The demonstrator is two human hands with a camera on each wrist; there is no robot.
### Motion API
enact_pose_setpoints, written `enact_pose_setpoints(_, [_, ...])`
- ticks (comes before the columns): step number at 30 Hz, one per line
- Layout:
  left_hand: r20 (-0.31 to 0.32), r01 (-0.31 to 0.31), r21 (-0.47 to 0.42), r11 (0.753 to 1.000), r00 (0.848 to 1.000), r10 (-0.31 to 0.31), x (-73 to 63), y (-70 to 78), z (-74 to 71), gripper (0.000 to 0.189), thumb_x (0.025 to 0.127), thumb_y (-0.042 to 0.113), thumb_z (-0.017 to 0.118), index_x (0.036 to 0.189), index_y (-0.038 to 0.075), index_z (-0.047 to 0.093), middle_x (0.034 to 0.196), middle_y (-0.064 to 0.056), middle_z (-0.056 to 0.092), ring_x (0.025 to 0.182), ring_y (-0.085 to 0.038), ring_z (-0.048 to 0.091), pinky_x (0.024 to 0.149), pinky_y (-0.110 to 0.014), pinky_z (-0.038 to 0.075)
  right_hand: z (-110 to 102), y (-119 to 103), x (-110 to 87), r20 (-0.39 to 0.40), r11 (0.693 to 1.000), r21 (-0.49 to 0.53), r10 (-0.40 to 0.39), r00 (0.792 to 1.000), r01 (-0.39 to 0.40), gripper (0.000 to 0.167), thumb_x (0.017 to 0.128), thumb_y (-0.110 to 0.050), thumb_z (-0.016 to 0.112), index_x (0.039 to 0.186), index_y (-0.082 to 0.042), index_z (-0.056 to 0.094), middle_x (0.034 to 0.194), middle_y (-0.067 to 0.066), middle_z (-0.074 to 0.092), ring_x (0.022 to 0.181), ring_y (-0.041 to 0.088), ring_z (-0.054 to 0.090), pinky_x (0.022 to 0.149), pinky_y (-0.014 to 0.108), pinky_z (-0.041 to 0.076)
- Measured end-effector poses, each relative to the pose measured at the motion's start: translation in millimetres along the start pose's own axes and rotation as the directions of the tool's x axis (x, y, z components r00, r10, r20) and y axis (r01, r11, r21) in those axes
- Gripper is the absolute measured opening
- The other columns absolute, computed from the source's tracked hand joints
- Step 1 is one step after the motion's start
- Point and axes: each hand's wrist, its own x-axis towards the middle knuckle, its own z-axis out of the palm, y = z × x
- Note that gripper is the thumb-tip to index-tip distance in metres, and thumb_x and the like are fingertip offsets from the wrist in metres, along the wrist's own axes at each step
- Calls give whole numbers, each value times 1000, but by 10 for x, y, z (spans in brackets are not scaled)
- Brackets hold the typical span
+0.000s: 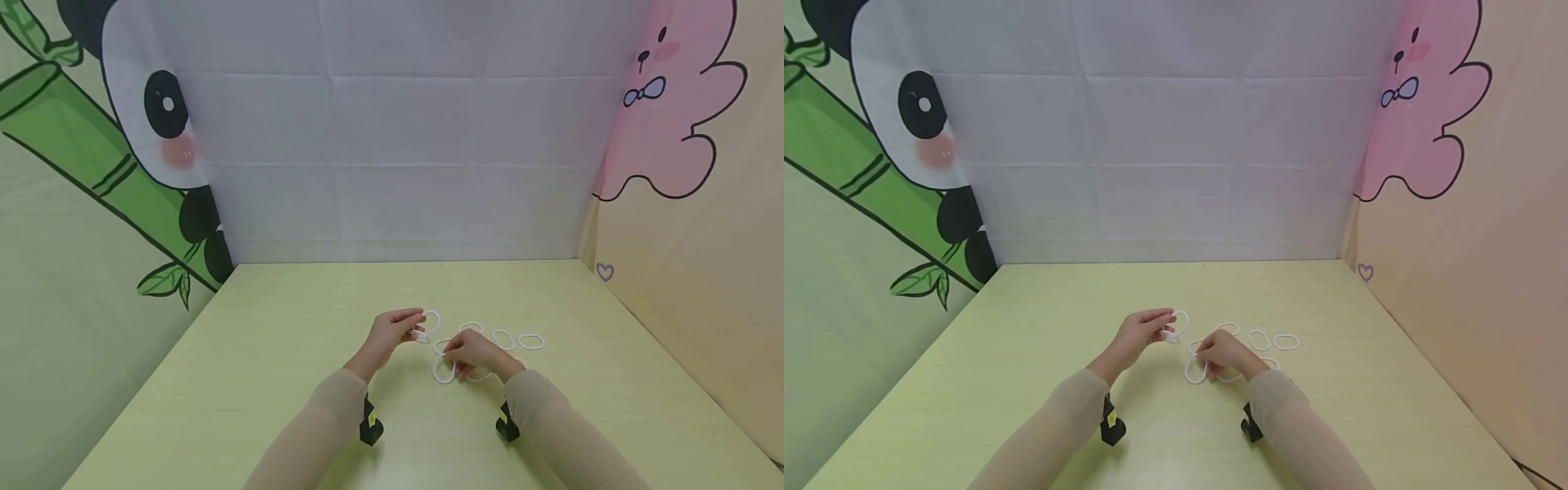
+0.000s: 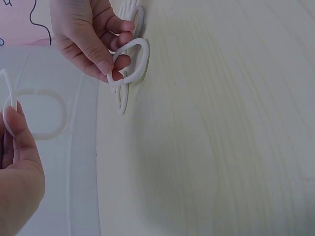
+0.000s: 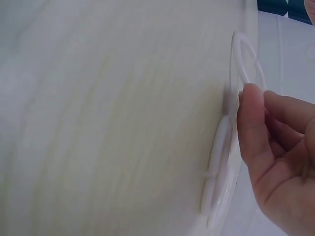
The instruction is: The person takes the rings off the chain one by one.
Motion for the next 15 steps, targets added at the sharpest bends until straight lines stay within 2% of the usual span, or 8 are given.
enact_pose_setpoints(5, [-9,1,4,1000,1000,0,-21,19,11,33,91,6,57,120,-10,55,105,-17,64,79,-13,63,67,-19,52,6,9,-12,-4,1000,18,13,1000,-13,11,88,1,57,92,8,65,58,7,57,46,11,54,47,24,50])
enact_pose_setpoints(8, [-23,-5,-1,1000,1000,5,24,-50,-6,33,91,9,59,119,-8,57,107,-18,63,79,-13,64,66,-19,52,6,32,5,-10,999,34,41,999,-41,11,88,1,57,93,8,65,58,8,58,46,11,54,47,23,50])
enact_pose_setpoints(15, [-29,2,2,1000,1000,-2,32,-61,-5,33,91,10,58,119,-7,57,109,-20,62,79,-13,64,66,-19,52,7,50,22,-21,998,12,57,998,-56,9,86,1,61,91,6,67,58,7,60,46,11,55,47,23,51])
